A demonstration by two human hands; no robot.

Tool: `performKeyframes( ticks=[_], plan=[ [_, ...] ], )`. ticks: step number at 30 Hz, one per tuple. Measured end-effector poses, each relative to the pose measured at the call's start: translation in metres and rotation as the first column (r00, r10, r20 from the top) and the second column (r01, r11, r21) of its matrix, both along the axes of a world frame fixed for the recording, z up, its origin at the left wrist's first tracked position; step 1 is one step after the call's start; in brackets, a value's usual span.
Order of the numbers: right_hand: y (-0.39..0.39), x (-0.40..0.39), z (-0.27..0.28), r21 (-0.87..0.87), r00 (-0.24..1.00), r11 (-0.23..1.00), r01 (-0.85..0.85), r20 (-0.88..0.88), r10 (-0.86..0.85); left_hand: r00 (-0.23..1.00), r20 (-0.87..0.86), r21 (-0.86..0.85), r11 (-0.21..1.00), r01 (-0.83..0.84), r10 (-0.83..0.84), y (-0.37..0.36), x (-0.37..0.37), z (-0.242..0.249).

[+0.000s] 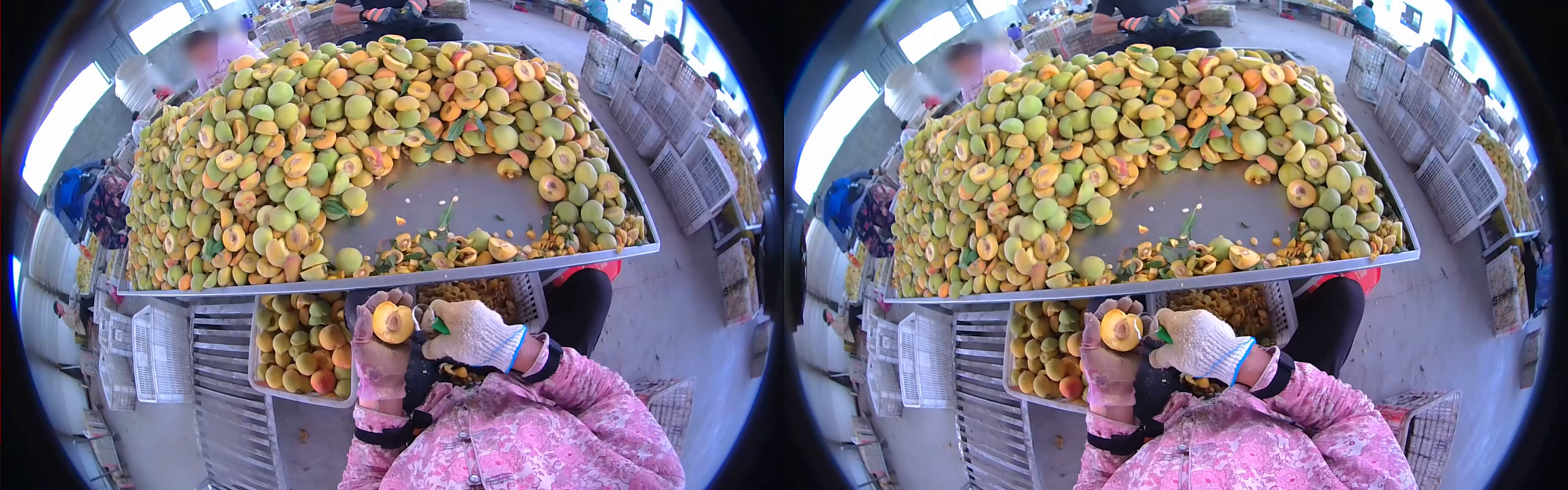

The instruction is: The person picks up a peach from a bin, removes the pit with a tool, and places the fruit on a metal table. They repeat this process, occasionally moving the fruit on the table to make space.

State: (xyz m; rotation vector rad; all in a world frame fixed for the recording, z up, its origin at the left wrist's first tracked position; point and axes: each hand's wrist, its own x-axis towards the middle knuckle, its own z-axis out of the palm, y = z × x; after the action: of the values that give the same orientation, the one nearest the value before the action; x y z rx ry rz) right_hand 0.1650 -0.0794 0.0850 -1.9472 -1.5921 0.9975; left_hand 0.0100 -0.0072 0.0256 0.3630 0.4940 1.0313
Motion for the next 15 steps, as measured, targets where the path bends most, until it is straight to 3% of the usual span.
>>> performKeyframes(
  ticks=[2, 6, 9, 15],
  plan=[
    [-0.003, -0.007, 0.001, -0.081, 0.998, 0.996, -0.025, 0.053, 0.029, 0.998, -0.069, 0.086, 0.996, 0.001, 0.005, -0.006, 0.002, 0.001],
    [-0.004, -0.013, -0.022, 0.008, 1.0, 1.0, -0.005, 0.026, 0.004, 0.98, -0.195, 0.224, 0.974, 0.008, 0.037, -0.014, 0.006, -0.011],
    [-0.004, -0.015, -0.033, -0.035, 0.999, 0.998, -0.048, 0.006, 0.048, 0.962, -0.273, 0.34, 0.938, 0.066, 0.032, -0.017, 0.008, -0.006],
    [-0.006, -0.025, -0.058, 0.041, 0.998, 0.998, -0.05, -0.036, 0.051, 0.89, -0.454, 0.376, 0.914, 0.15, 0.041, -0.014, 0.009, -0.012]
  ],
)
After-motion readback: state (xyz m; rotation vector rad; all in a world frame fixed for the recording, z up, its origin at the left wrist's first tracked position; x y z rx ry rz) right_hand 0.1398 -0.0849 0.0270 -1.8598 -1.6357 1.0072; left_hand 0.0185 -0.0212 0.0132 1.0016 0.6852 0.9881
